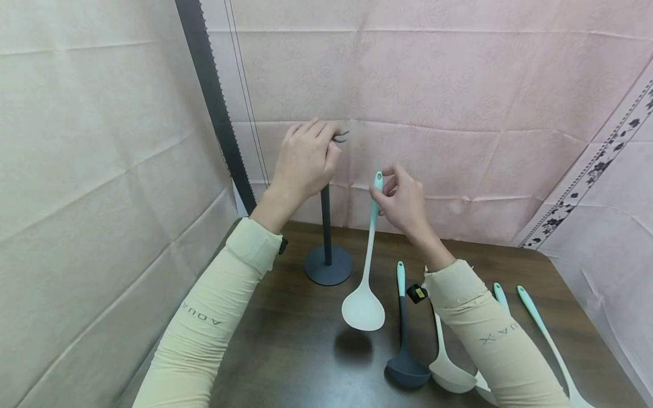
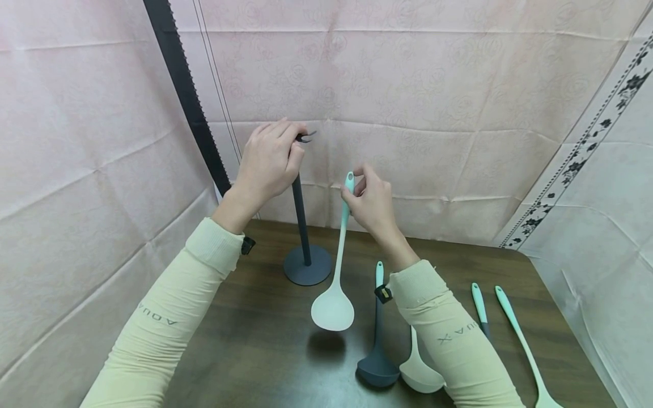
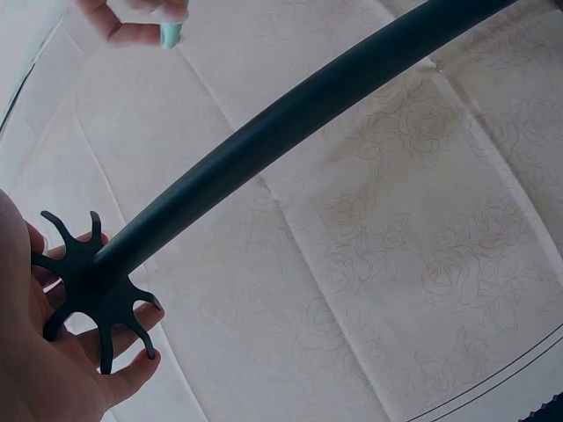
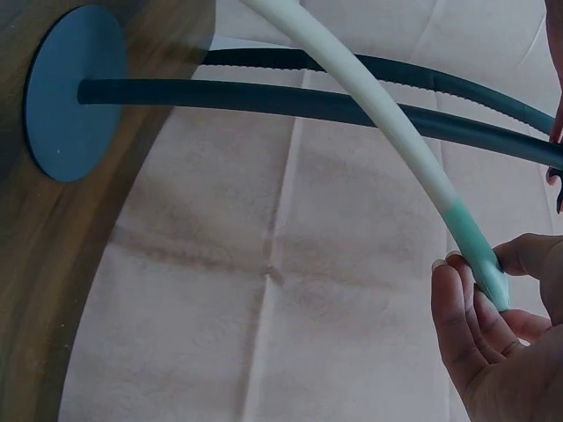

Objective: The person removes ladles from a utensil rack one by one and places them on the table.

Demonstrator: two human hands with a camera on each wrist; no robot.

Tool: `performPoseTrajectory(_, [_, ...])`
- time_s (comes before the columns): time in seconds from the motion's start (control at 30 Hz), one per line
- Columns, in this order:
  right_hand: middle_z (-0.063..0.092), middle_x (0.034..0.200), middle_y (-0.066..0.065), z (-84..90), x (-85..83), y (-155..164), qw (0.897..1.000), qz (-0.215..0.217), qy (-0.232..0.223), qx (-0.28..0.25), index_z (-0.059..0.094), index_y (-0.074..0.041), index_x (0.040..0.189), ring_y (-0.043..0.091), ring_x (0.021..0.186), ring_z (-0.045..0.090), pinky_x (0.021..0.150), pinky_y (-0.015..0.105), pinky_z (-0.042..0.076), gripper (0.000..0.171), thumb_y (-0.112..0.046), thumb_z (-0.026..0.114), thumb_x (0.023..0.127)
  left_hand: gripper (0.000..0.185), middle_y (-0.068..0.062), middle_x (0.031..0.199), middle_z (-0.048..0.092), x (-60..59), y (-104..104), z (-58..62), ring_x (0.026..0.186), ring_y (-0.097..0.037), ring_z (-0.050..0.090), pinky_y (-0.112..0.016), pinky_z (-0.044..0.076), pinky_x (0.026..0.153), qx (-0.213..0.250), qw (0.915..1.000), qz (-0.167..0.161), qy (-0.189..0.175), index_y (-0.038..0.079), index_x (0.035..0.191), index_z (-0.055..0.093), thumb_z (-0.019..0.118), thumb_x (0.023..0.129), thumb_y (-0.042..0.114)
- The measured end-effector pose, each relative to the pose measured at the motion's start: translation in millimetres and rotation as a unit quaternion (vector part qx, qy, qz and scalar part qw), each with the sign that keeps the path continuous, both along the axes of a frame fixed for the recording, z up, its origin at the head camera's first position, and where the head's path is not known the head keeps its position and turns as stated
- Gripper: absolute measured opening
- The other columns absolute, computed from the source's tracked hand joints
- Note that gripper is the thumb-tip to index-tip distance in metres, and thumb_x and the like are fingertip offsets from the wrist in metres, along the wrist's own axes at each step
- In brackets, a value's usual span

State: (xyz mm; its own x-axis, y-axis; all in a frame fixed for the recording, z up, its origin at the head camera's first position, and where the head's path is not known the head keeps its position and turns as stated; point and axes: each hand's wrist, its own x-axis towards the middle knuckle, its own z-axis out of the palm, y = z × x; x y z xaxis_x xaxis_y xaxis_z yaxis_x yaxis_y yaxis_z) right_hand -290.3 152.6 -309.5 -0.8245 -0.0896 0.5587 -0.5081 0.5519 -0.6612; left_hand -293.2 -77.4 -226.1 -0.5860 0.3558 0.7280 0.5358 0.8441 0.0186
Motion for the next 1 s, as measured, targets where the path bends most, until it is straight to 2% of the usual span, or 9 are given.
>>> performPoseTrajectory(0.17, [0.066, 0.081, 0.012, -10.3, -1.0, 1, 1.0, 0.002, -0.018, -0.002, 0.062, -0.001, 0.127, 0.033, 0.062, 0.074, 0.051, 0.029, 0.059, 0.034, -0.016, 0.073, 0.099, 0.042, -0.006, 0.14, 0.069, 0.3, 0, -0.2, 0.142, -0.032, 0.055, -0.049, 0.034, 0.122, 0.001, 1.0, -0.001, 0.004, 0.012, 0.132, 0.068, 0.039, 0.103, 0.021])
performPoseTrajectory(0.4, [0.067, 0.082, 0.012, -25.2, -2.8, 3, 0.999, 0.007, -0.041, -0.003, 0.062, -0.002, 0.125, 0.022, 0.057, 0.071, 0.051, 0.031, 0.059, 0.032, -0.016, 0.074, 0.098, 0.043, -0.006, 0.139, 0.069, 0.5, 0, -1.1, 0.141, -0.032, 0.055, -0.048, 0.035, 0.122, 0.005, 1.0, -0.004, 0.007, 0.011, 0.132, 0.068, 0.038, 0.103, 0.021])
performPoseTrajectory(0.6, [0.066, 0.082, 0.012, -37.3, -2.2, 2, 0.998, -0.003, -0.064, -0.001, 0.062, -0.004, 0.125, 0.021, 0.056, 0.07, 0.051, 0.031, 0.059, 0.032, -0.017, 0.074, 0.098, 0.043, -0.006, 0.14, 0.069, 0.7, 0, -0.7, 0.141, -0.033, 0.055, -0.049, 0.035, 0.122, 0.006, 1.0, -0.004, 0.007, 0.011, 0.134, 0.068, 0.039, 0.104, 0.021])
performPoseTrajectory(0.87, [0.066, 0.082, 0.013, -53.7, -2.5, 1, 0.996, 0.002, -0.091, -0.009, 0.061, -0.002, 0.127, 0.034, 0.059, 0.072, 0.051, 0.031, 0.059, 0.034, -0.016, 0.074, 0.099, 0.044, -0.007, 0.139, 0.069, -0.1, 0, -1.0, 0.141, -0.032, 0.056, -0.049, 0.035, 0.121, 0.004, 0.9999, -0.003, 0.009, 0.011, 0.134, 0.068, 0.037, 0.104, 0.022])
performPoseTrajectory(1.0, [0.065, 0.08, 0.013, -61.5, -4.0, 1, 0.996, 0.004, -0.093, -0.012, 0.062, -0.002, 0.124, 0.031, 0.056, 0.071, 0.05, 0.032, 0.059, 0.031, -0.016, 0.073, 0.099, 0.046, -0.007, 0.14, 0.069, -0.2, 0, -1.2, 0.141, -0.032, 0.056, -0.049, 0.035, 0.121, 0.006, 0.9999, -0.005, 0.008, 0.01, 0.134, 0.068, 0.036, 0.105, 0.023])
